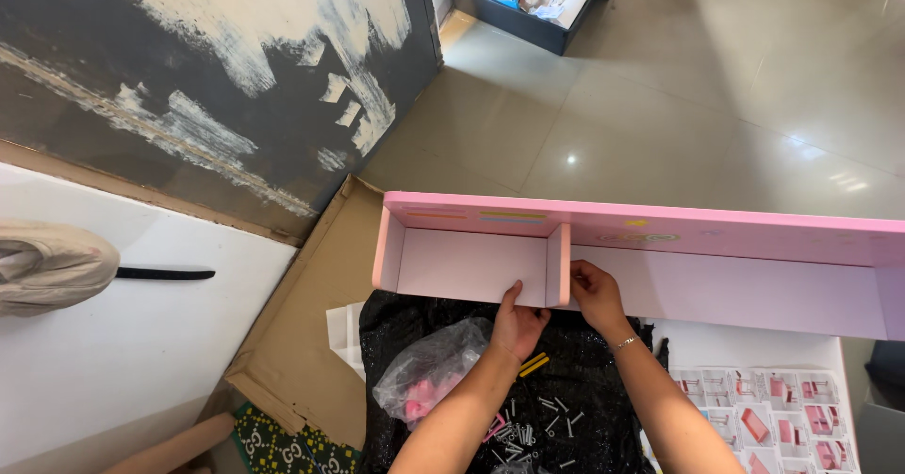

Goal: The person assembles a pink plastic storage unit by attaching side panels and shelves using screws and a screwdriver. They align the parts, insert screws, and tighten them to secure the structure.

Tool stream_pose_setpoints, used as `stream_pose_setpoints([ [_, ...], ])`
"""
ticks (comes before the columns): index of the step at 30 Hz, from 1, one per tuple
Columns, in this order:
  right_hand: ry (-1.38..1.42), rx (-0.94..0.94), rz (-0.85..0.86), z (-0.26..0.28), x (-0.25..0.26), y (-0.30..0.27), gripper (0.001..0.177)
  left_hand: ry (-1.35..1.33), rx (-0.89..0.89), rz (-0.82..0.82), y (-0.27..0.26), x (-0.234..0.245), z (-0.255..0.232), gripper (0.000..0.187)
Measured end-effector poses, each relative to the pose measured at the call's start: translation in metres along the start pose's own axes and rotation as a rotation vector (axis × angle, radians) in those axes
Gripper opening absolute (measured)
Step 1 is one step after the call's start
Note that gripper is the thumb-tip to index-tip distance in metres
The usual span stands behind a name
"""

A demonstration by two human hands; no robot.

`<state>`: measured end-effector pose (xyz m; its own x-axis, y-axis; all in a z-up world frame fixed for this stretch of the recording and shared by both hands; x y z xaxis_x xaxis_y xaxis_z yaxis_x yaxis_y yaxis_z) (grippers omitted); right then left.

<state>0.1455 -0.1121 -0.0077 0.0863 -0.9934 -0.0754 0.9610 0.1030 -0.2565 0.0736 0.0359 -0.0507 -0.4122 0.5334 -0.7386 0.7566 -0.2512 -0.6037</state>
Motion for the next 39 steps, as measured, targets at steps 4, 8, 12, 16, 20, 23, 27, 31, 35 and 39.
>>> stream_pose_setpoints([
  [4,-0.045,0.014,-0.043,0.013,-0.004,-0.006,0.02,0.013,0.002,0.011,-0.003,-0.004,-0.003,0.047],
  [8,-0.282,0.0,-0.107,0.027,-0.009,-0.016,0.017,-0.007,0.024,-0.001,-0.004,-0.003,0.0,0.046],
  [12,-0.212,0.091,-0.065,0.041,-0.014,-0.016,0.021,-0.006,0.025,0.015,-0.002,-0.005,-0.001,0.045],
  [16,-0.234,0.077,-0.024,0.04,-0.013,-0.013,0.023,0.026,0.015,0.033,-0.007,-0.007,-0.003,0.045],
  [20,-0.166,0.112,0.0,0.039,-0.013,-0.009,0.023,0.074,0.001,0.022,-0.011,-0.011,-0.007,0.048],
  [23,-0.134,0.014,-0.053,0.027,-0.008,-0.009,0.023,0.098,-0.017,0.029,-0.013,-0.011,-0.009,0.048],
  [27,-0.169,0.052,0.044,0.022,-0.003,0.0,0.021,0.142,-0.032,0.01,-0.01,-0.008,-0.009,0.047],
  [31,-0.015,-0.018,0.14,0.007,0.003,0.017,0.016,0.201,-0.065,-0.04,-0.009,-0.003,-0.01,0.046],
  [35,0.077,-0.032,0.098,-0.007,0.004,0.019,0.012,0.201,-0.081,-0.042,-0.007,-0.003,-0.011,0.046],
  [39,0.055,-0.118,-0.001,-0.02,0.004,0.013,0.014,0.217,-0.081,-0.039,-0.007,-0.004,-0.01,0.047],
])
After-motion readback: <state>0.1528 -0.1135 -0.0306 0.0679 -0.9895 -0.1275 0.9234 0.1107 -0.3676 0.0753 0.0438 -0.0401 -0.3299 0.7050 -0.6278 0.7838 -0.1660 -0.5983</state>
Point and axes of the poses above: each hand's wrist, its own y-axis towards the middle knuckle, its own x-axis out of the back of the hand, z = x × y, the point moved 7 cm from there along y, towards the middle knuckle, and after that the axes turned 15 degrees about y, right-handed, at the moved point
